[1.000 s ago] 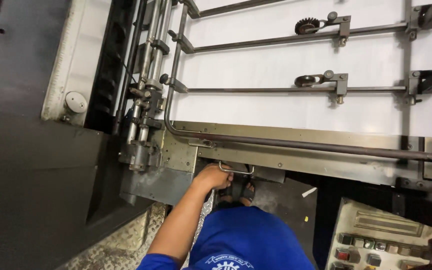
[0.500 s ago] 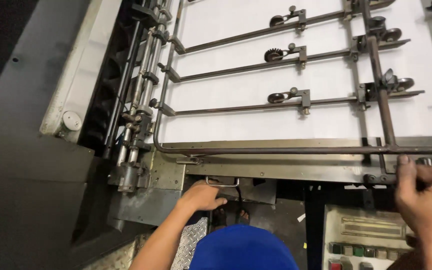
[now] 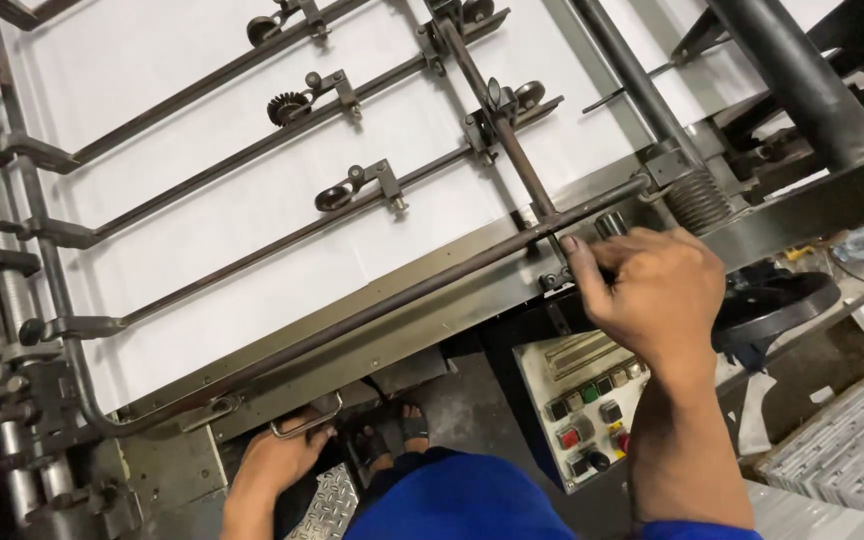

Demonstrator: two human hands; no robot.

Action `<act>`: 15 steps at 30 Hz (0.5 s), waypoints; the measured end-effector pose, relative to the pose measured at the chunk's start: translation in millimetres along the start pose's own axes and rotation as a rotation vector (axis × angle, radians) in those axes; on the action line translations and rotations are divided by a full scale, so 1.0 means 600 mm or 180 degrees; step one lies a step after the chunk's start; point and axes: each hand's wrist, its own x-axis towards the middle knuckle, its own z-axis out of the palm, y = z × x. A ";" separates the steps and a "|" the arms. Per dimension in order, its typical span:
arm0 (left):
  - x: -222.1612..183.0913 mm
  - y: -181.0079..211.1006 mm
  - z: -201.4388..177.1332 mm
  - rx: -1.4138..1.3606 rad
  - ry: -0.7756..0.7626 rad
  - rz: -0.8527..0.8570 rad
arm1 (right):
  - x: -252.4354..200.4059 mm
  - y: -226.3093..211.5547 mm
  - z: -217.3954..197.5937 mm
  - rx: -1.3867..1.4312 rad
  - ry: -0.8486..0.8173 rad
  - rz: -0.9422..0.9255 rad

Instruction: Operating a large industrial printing machine, adjusting the paper feed and control settings.

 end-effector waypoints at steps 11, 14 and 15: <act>0.020 -0.027 0.024 -0.0357 -0.0147 -0.0184 | 0.005 -0.007 0.008 -0.0223 -0.0201 0.0113; 0.019 -0.025 0.019 -0.0340 -0.0107 -0.0174 | 0.008 -0.008 0.009 -0.0188 -0.0227 0.0218; 0.020 -0.023 0.017 -0.0323 -0.0097 -0.0171 | 0.009 -0.008 0.010 -0.0233 -0.0236 0.0214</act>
